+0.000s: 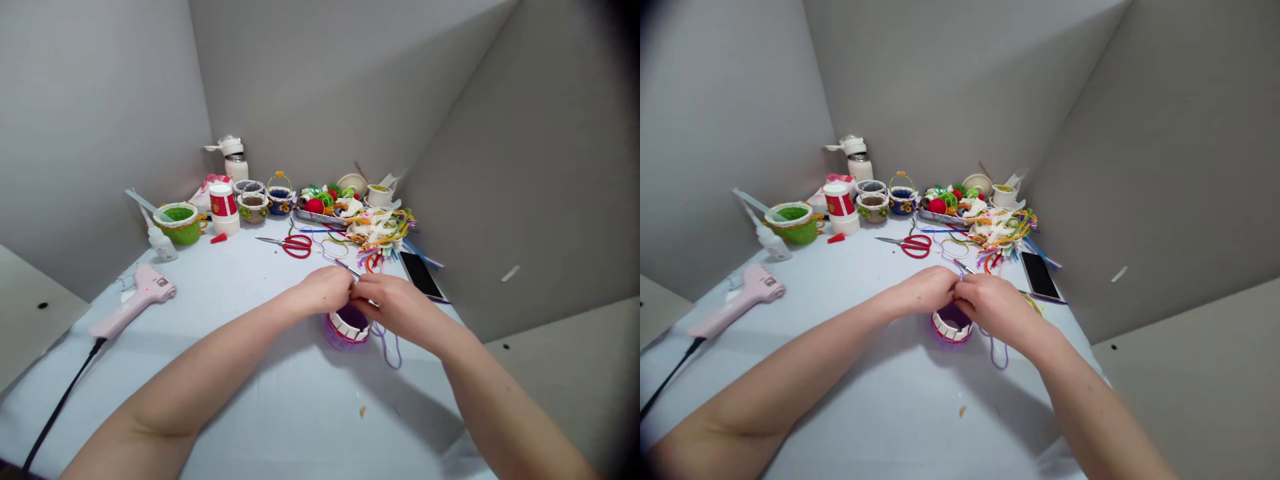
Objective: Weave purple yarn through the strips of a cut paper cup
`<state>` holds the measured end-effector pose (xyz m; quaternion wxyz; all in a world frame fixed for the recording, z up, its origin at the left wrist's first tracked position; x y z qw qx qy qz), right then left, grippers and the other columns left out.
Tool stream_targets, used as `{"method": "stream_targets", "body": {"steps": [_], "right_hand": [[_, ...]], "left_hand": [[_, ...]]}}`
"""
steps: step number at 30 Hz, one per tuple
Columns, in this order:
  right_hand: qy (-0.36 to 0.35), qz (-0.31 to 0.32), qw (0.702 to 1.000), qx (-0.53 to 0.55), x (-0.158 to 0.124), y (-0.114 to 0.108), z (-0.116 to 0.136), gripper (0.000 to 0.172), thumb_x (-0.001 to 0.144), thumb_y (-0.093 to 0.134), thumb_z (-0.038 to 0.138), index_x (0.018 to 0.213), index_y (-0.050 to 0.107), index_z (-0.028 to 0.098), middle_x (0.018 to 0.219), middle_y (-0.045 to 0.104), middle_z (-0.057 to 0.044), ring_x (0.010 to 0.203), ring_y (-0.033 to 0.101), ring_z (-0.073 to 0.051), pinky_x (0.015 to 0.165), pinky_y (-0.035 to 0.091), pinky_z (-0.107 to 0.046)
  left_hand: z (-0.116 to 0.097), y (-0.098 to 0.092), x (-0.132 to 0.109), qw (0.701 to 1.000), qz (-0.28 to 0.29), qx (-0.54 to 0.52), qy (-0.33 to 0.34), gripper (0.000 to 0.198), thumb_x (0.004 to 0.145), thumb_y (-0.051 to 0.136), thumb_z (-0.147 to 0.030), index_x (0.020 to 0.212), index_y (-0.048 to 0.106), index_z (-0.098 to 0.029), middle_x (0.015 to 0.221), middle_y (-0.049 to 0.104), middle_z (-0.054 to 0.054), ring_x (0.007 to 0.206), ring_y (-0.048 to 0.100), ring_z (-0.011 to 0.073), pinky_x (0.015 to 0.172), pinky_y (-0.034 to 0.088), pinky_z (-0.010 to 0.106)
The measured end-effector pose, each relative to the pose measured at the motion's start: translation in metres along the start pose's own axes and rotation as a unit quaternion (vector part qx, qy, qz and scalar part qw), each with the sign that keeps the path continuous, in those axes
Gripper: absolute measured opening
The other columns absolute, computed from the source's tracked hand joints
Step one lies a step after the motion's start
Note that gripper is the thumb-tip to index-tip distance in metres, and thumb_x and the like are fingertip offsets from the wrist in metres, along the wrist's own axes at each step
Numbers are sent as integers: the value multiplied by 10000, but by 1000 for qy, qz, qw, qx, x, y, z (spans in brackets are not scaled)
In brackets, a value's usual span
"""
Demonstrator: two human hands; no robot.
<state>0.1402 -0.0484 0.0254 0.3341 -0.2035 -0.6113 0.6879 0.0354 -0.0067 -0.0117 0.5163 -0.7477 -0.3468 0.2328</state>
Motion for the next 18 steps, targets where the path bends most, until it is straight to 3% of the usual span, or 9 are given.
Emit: {"method": "stream_targets", "body": {"steps": [4,11,18], "right_hand": [[-42,13,999,-20,-8,-6,2,212,892,492,195,865,700,225,837,655,-64,728,571,-167,625,391,-265],[33,-20,996,87,-26,-5,-35,187,894,496,254,842,668,202,800,646,-58,706,565,-156,618,404,-254],[120,-13,969,214,-25,29,-55,182,864,509,279,791,643,181,750,632,-26,664,550,-136,594,414,-229]], "left_hand": [[2,0,0,1000,-11,-10,2,242,790,469,-266,775,690,-170,798,704,83,688,605,182,585,417,264],[-2,-9,-6,1000,-19,5,15,252,819,492,-332,734,672,-178,755,692,73,703,601,188,592,405,270],[-1,-16,-8,997,-24,60,-35,244,818,463,-262,800,676,-144,819,690,119,776,625,224,638,425,291]]}}
Point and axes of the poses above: each hand's wrist, its own x-axis towards the middle knuckle, its own y-axis out of the palm, z = x × y, the point moved 4 cm from there along x, towards the middle knuckle
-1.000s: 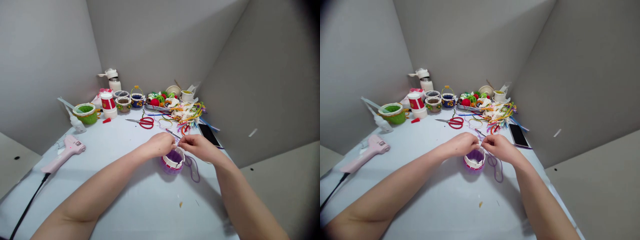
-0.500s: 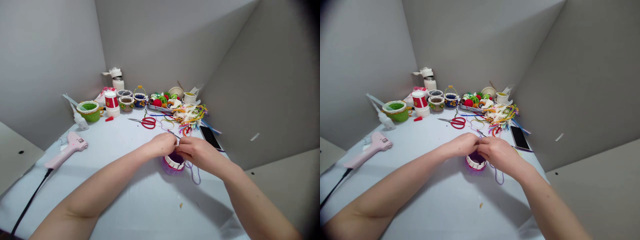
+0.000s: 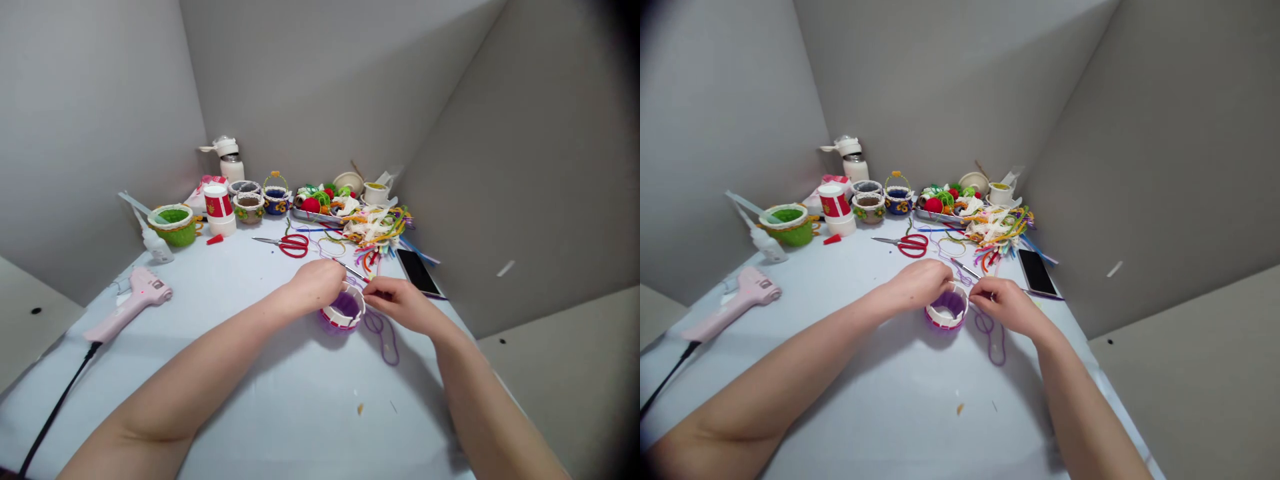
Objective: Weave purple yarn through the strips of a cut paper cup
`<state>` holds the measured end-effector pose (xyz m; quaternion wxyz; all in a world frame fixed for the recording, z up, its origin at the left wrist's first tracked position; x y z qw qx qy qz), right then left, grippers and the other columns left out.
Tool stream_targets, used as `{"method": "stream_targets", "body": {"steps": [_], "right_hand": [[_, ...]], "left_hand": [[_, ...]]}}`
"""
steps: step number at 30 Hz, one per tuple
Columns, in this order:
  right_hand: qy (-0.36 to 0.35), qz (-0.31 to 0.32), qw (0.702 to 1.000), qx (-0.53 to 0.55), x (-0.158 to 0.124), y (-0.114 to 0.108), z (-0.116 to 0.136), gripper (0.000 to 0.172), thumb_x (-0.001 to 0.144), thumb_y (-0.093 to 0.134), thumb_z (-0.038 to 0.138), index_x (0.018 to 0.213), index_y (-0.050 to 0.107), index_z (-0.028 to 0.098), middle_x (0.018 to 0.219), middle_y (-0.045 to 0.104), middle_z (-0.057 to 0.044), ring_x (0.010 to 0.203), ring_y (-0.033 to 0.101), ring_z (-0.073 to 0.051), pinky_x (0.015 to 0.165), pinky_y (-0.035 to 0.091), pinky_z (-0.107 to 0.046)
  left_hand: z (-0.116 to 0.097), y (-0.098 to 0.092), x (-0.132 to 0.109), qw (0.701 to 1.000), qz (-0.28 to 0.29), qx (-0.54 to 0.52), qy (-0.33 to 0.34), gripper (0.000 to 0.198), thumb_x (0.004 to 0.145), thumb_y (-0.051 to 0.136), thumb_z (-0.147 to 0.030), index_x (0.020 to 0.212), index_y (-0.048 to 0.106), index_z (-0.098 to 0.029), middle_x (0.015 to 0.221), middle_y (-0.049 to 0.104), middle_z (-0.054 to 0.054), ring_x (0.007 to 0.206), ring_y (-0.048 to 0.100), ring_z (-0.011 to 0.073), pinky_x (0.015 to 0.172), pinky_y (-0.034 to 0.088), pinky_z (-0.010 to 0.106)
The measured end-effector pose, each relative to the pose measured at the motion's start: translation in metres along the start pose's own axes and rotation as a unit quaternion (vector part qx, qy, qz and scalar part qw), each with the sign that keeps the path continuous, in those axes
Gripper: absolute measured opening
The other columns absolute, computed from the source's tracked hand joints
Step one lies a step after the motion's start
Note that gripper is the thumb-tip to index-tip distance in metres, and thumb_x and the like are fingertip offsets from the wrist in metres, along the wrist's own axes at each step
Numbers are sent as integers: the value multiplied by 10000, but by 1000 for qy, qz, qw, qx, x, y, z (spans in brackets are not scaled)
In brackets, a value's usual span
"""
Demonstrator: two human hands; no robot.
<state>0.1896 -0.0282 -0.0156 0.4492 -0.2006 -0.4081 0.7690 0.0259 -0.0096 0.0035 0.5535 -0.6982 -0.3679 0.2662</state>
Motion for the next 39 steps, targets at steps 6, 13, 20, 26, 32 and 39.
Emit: {"method": "stream_targets", "body": {"steps": [6,13,20,26,32,39], "right_hand": [[31,-12,997,62,5,23,-12,193,854,494,271,809,650,165,743,631,-16,675,543,-136,595,420,-221],[41,-43,991,117,3,27,-18,197,854,515,303,849,663,172,772,648,-14,697,562,-143,617,436,-226],[36,-73,984,157,10,41,-19,208,851,545,329,855,670,162,780,668,-16,703,580,-149,612,442,-232],[19,-102,981,164,19,50,-12,200,850,553,315,868,679,161,816,688,-29,744,600,-165,652,454,-249],[8,-110,979,169,22,55,-9,247,864,530,362,858,673,159,801,680,-33,744,599,-171,655,460,-258],[29,-86,989,115,16,30,-5,214,845,520,321,856,670,169,785,671,-24,704,574,-149,629,434,-240]], "left_hand": [[4,-2,0,999,39,-21,-27,273,818,459,-304,809,693,-163,820,694,96,756,617,197,657,431,271],[4,-5,-1,993,16,-107,42,245,796,514,-333,936,679,-219,939,695,19,838,599,159,704,425,237],[-2,-1,-1,996,25,-71,49,195,778,486,-252,818,666,-191,803,681,24,713,568,149,615,389,237],[3,-3,-5,998,44,-31,16,183,747,506,-224,824,669,-190,817,685,37,718,580,155,582,374,234],[2,1,0,999,19,-29,23,175,753,528,-249,784,686,-180,778,689,51,727,595,171,604,388,247],[11,-6,-1,1000,2,-16,-14,214,773,493,-237,794,698,-181,782,702,79,746,616,191,593,392,255]]}}
Point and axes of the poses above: each hand's wrist, its own x-axis towards the middle knuckle, its own y-axis out of the palm, z = x × y, the point moved 4 cm from there along x, towards the middle knuckle
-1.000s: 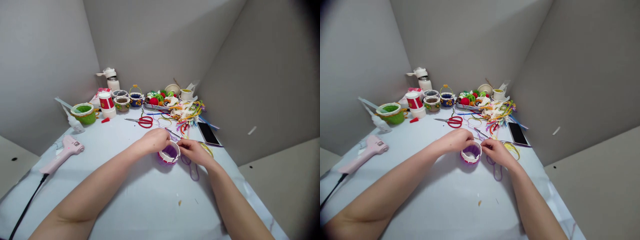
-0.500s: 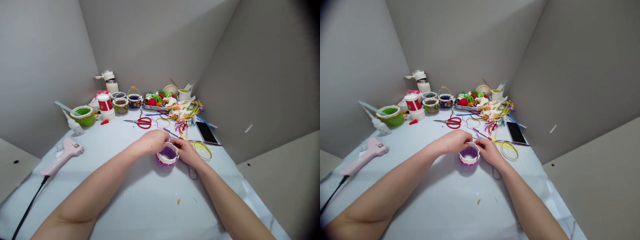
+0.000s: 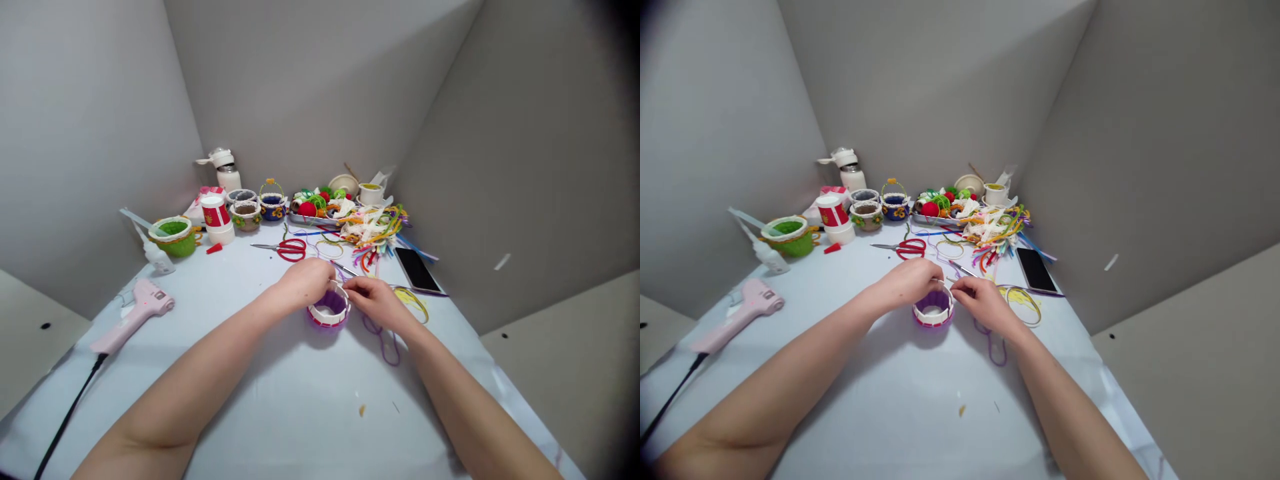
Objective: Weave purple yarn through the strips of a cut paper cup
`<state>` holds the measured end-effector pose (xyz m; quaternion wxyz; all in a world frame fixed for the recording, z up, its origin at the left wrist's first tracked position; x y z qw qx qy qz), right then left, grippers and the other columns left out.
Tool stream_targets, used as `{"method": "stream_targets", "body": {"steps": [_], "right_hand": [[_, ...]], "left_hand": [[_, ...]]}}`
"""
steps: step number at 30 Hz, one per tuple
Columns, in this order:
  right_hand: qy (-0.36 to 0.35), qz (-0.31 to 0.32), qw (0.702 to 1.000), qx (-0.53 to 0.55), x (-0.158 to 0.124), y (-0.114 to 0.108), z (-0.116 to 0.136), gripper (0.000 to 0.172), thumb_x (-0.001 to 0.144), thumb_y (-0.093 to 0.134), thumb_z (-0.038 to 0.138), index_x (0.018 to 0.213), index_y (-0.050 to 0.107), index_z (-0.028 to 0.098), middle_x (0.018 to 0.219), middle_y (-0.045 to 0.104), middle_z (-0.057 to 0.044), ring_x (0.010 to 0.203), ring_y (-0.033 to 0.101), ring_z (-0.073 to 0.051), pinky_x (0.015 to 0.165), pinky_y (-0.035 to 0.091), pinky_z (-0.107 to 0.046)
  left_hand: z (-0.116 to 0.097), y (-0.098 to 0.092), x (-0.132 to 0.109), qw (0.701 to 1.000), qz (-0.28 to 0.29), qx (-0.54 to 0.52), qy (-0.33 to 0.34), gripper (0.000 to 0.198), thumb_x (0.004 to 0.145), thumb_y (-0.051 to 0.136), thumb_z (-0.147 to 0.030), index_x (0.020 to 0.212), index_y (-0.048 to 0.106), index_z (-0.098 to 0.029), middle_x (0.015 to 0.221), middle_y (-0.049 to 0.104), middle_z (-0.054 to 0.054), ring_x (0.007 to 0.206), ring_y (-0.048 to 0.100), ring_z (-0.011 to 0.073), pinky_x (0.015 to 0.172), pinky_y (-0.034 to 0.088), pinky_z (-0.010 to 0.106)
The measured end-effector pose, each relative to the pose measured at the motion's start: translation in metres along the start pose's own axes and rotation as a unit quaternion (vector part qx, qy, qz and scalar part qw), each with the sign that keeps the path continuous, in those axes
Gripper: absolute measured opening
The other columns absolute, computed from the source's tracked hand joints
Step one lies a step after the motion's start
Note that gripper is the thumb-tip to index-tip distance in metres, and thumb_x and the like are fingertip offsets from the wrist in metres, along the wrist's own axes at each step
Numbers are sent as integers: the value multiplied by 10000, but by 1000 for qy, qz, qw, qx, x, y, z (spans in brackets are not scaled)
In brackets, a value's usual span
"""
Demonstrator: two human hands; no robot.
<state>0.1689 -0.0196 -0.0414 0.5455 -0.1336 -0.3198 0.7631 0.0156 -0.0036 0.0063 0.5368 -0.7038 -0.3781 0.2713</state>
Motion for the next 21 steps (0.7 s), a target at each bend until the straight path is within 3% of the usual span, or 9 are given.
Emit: {"method": "stream_targets", "body": {"steps": [4,10,17,21], "right_hand": [[27,45,998,-41,7,-13,10,253,818,528,372,740,639,158,620,563,11,575,466,-112,525,354,-221],[79,58,992,-80,26,-15,21,341,778,550,456,623,568,152,529,423,40,510,348,-86,455,257,-215],[28,36,980,-194,34,-15,46,304,765,583,393,559,580,170,499,524,19,469,393,-94,444,260,-235],[-19,18,953,-302,32,-14,60,218,779,601,306,599,624,184,551,616,-15,498,485,-120,474,278,-250]], "left_hand": [[0,0,0,1000,12,18,-3,235,788,471,-247,793,692,-170,790,698,101,751,625,206,608,416,266],[0,3,2,998,38,37,-28,249,806,471,-264,828,696,-160,843,705,117,796,648,219,639,452,269],[1,4,3,997,43,48,-33,223,786,497,-214,845,700,-143,866,707,128,809,661,228,656,477,274],[1,4,3,998,36,44,-29,231,806,497,-236,863,697,-135,892,708,138,831,662,232,696,489,285]]}}
Point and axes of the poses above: each hand's wrist, its own x-axis towards the middle knuckle, its own y-axis out of the palm, z = x × y, the point moved 4 cm from there along x, towards the middle knuckle
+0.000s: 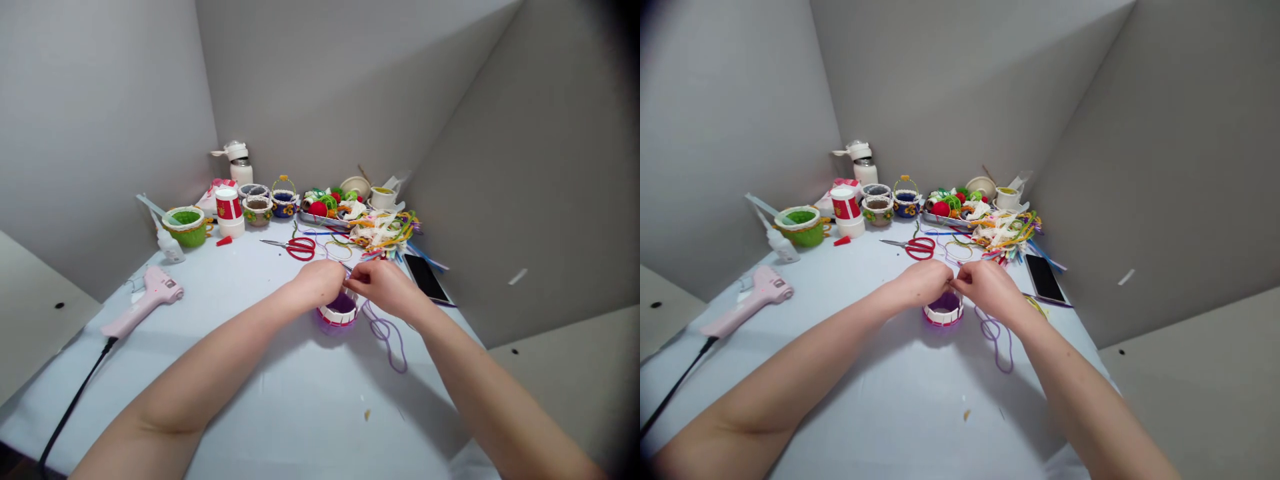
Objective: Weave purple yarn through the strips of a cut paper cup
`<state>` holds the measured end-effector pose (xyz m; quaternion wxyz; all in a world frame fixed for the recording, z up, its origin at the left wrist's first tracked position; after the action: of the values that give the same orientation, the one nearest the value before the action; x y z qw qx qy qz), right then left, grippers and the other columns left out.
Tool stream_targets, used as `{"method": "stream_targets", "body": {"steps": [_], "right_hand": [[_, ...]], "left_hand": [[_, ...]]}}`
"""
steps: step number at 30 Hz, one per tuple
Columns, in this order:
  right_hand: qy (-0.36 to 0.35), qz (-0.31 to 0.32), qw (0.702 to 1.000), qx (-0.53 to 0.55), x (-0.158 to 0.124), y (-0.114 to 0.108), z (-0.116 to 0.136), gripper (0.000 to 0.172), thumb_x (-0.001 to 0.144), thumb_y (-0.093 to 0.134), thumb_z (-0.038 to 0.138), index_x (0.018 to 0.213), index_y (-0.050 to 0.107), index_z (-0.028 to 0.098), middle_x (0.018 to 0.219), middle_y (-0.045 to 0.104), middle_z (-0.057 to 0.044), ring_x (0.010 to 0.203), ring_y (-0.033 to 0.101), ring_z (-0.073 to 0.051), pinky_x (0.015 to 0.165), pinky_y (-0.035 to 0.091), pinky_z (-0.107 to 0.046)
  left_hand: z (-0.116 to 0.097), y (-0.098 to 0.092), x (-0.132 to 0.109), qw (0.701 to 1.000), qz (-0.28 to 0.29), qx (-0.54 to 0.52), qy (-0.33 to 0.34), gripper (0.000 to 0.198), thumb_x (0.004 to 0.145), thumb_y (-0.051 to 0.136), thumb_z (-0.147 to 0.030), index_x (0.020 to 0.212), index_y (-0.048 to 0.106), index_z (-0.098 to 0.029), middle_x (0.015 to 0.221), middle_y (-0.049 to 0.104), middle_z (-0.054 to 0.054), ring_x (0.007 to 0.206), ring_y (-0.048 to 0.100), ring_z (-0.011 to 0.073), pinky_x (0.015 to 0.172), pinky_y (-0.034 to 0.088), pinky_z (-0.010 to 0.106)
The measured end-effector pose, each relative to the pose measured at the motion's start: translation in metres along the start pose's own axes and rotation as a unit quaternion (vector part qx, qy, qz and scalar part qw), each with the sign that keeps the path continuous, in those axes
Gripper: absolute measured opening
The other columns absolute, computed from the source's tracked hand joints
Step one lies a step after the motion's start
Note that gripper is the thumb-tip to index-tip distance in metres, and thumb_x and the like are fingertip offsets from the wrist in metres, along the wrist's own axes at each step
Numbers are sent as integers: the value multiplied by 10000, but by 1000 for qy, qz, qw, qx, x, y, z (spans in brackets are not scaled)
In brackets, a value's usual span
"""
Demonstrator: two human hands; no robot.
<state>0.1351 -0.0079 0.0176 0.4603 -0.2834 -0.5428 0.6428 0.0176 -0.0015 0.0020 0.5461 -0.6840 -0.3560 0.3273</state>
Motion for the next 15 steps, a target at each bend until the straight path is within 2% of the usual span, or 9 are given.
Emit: {"method": "stream_targets", "body": {"steps": [4,7,11,15], "right_hand": [[-96,-16,982,-163,-5,-3,15,157,803,600,237,664,635,174,687,654,-75,630,560,-167,527,282,-275],[-172,-1,961,-216,-10,-3,23,176,862,553,237,723,632,162,722,634,-85,664,552,-171,560,298,-282],[-217,31,965,-143,-15,-7,20,177,895,520,233,806,664,181,768,629,-63,713,561,-163,604,358,-259],[-206,13,978,-32,-22,-11,3,226,921,471,247,876,687,199,818,637,-77,771,584,-177,665,416,-268]], "left_hand": [[-2,0,1,1000,-19,3,15,249,818,482,-233,903,694,-134,922,709,138,863,660,235,723,495,292],[-2,1,1,1000,-13,-6,14,250,815,482,-241,881,695,-128,904,710,141,844,664,242,700,496,295],[-1,0,0,1000,-10,-8,15,264,827,469,-259,856,695,-126,879,709,143,823,665,240,676,489,288],[-2,-1,-1,1000,-8,-11,18,274,832,480,-305,861,692,-134,881,707,134,816,660,238,658,484,287]]}}
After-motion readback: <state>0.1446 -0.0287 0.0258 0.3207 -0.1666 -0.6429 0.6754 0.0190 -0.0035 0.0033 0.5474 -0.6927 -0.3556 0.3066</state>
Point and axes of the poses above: each hand's wrist, its own x-axis towards the middle knuckle, its own y-axis out of the palm, z = x × y, the point moved 4 cm from there along x, towards the middle knuckle
